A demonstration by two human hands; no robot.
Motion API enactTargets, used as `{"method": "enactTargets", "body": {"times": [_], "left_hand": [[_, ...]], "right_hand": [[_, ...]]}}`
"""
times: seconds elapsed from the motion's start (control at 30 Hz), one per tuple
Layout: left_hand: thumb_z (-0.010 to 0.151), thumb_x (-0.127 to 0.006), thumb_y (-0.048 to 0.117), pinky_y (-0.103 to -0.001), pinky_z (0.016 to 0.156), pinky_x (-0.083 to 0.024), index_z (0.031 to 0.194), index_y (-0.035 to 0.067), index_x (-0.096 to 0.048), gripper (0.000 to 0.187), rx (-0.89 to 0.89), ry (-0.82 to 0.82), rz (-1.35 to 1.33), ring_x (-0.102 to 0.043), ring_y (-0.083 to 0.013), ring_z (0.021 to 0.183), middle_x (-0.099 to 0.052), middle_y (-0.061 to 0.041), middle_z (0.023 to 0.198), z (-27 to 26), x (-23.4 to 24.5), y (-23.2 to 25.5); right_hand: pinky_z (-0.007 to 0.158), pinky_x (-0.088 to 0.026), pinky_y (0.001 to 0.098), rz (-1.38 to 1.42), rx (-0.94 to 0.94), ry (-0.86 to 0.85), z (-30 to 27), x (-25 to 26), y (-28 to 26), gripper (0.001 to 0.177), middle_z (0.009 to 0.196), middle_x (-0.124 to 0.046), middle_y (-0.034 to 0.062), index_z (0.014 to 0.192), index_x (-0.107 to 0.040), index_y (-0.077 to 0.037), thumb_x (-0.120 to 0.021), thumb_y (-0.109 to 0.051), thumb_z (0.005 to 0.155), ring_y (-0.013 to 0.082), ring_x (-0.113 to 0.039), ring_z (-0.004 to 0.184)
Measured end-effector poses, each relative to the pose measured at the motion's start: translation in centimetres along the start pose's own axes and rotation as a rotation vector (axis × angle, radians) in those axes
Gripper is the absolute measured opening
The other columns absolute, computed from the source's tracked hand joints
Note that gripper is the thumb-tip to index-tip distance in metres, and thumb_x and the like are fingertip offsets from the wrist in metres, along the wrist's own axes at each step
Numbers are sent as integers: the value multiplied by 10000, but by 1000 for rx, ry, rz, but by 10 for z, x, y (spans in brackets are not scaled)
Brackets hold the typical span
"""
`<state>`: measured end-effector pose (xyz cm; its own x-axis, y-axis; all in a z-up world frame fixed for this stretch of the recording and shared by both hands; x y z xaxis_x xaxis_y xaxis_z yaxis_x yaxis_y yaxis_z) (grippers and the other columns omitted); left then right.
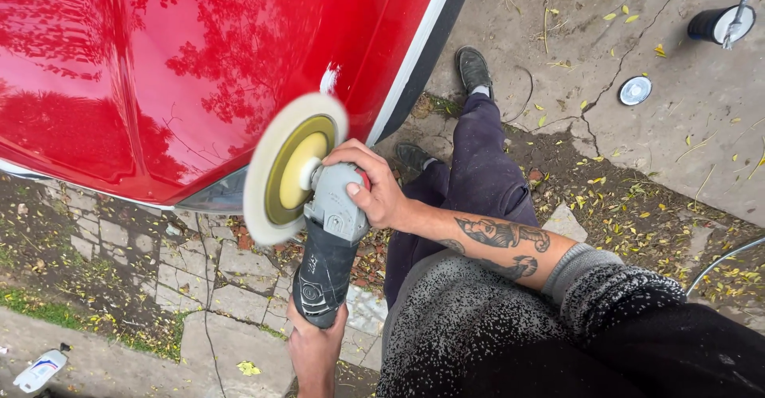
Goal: The person applies a white substance to the front hood of a red car using a brush. They then use a power polisher with a yellow pad to buff the treated area on the car's hood.
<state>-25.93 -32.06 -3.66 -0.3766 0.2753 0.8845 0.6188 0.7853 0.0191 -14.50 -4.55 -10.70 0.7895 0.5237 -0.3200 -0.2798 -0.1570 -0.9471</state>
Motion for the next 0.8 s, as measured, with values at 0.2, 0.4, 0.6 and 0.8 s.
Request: {"method": "enactTargets", "body": {"times": [0.2,0.4,0.6,0.8], "left_hand": [[715,-846,383,-551,684,-597,1426,-18,-326,968,-15,-64,-128,-731,-477,744,-724,-299,811,26,-12,64],[718,-865,400,-564,661,-583,1416,-41,-321,989,-110,-42,-259,-718,-489,739,-718,-303,828,67,-13,167],[791,-824,411,-513,679,-615,1441,-4,-337,912,-108,-122,-472,-749,-440,788,-738,-279,888,96,0,284],[824,-814,403,-491,724,-626,1468,9,-289,919,-283,-130,-604,-763,-419,791,-740,-264,918,113,7,328]], "right_hand": [[1034,-499,392,-101,0,32,38,57,-24,588,1205,-607,151,1270,-610,-3,-492,-523,1022,250,-623,1144],[1067,-494,387,-193,54,-7,103,134,-70,594,1221,-615,144,1283,-608,-2,-503,-530,1032,249,-630,1168],[970,-525,310,-215,52,-18,176,222,-107,620,1172,-662,78,1303,-601,-7,-562,-549,1004,167,-644,1063],[922,-471,292,-415,152,87,199,281,-106,518,1156,-647,67,1280,-611,19,-566,-465,1100,135,-558,1016]]}}
Point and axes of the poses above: each hand's wrist, its own z-axis towards the middle knuckle, its own x-axis out of the back of the hand, y = z × x, the point moved 6 cm from there along z, towards the middle knuckle
